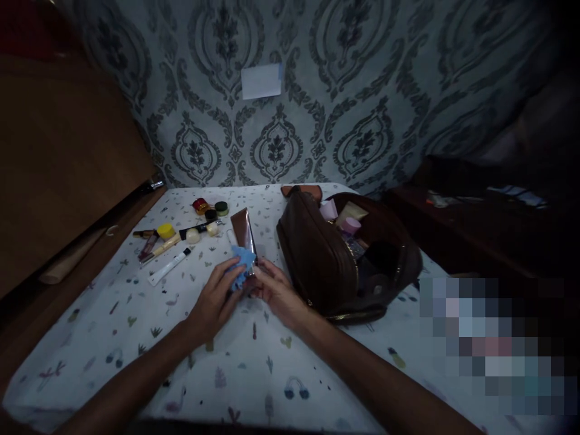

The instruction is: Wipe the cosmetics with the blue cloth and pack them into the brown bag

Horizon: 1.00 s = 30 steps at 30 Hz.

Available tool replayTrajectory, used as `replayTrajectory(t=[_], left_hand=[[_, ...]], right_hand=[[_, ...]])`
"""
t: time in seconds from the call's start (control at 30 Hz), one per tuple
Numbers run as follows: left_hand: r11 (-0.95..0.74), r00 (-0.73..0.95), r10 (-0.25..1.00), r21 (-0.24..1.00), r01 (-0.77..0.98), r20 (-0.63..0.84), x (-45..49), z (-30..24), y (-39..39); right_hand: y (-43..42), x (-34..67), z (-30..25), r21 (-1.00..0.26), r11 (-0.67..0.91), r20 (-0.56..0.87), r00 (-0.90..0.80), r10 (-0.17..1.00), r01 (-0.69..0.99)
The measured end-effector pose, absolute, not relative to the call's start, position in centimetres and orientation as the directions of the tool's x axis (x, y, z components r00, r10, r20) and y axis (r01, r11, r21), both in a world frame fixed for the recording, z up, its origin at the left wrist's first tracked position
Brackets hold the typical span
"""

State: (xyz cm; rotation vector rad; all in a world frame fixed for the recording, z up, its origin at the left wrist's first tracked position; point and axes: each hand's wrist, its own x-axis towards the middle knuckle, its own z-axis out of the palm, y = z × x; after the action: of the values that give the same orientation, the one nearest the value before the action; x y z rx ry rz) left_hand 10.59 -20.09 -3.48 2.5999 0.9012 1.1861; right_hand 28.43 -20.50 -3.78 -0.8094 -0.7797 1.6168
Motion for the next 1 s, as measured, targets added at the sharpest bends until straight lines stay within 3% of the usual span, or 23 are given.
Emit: replayTrajectory(t=[0.13,0.53,0.73,1.0], left_hand=[[-0.711,0.438,0.698,0.478,0.515,0.566,10.3,-3.7,-19.7],[-0.707,0.365,0.697,0.505,0.495,0.617,10.1,-3.4,-19.4],[-0.738,0.401,0.675,0.544,0.400,0.620,9.0,-2.6,-18.9],[-0.813,0.510,0.582,0.461,0.356,0.633,7.9,-2.0,-19.3]], right_hand=[[-20.8,28.0,-3.6,-0.832,-0.187,-0.089,-0.207,0.974,-0.522],[-20.6,28.1,-3.7,-0.887,-0.166,-0.066,-0.236,0.969,-0.432],[-20.1,28.1,-4.0,-0.788,-0.259,-0.164,-0.215,0.963,-0.559],[-19.7,28.4,-4.2,-0.679,-0.292,-0.209,-0.203,0.957,-0.673]])
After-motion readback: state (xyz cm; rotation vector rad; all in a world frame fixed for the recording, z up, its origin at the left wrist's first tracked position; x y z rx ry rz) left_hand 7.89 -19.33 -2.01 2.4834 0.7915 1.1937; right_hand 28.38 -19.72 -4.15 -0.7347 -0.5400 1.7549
